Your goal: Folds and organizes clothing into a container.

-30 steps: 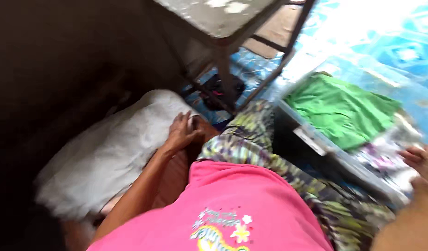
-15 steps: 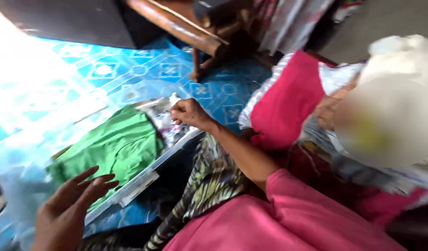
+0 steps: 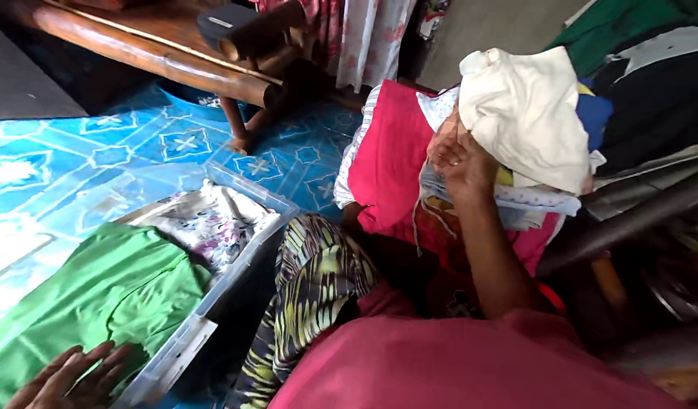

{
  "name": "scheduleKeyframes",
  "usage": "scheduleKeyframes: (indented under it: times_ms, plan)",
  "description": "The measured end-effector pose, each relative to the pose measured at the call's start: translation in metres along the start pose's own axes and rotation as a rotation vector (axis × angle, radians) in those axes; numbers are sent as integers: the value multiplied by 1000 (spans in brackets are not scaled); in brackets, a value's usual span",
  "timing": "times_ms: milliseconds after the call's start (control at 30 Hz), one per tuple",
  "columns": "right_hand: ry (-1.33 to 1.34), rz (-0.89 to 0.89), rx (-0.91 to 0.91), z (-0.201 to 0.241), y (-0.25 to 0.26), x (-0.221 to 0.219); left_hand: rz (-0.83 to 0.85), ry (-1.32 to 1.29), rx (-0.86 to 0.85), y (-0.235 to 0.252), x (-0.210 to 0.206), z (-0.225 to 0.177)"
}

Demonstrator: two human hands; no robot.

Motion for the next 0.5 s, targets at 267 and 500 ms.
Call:
scheduleKeyframes:
  times_ms: [267,500]
  plan:
    - [-716,-334,501,81,22,68,44,10,-30,3,0,1]
    - [-1417,-425,151,112,66,104,54,19,-10,-1,-2,-1]
Point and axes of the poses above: each hand's wrist, its own y-axis towards the middle knuckle, its own x-axis out of the back of the hand, z = x × y, the point moved 2 cm from there along y, towards the middle knuckle, and after that the axes turned 1 degree about y, right-handed, at the moved point
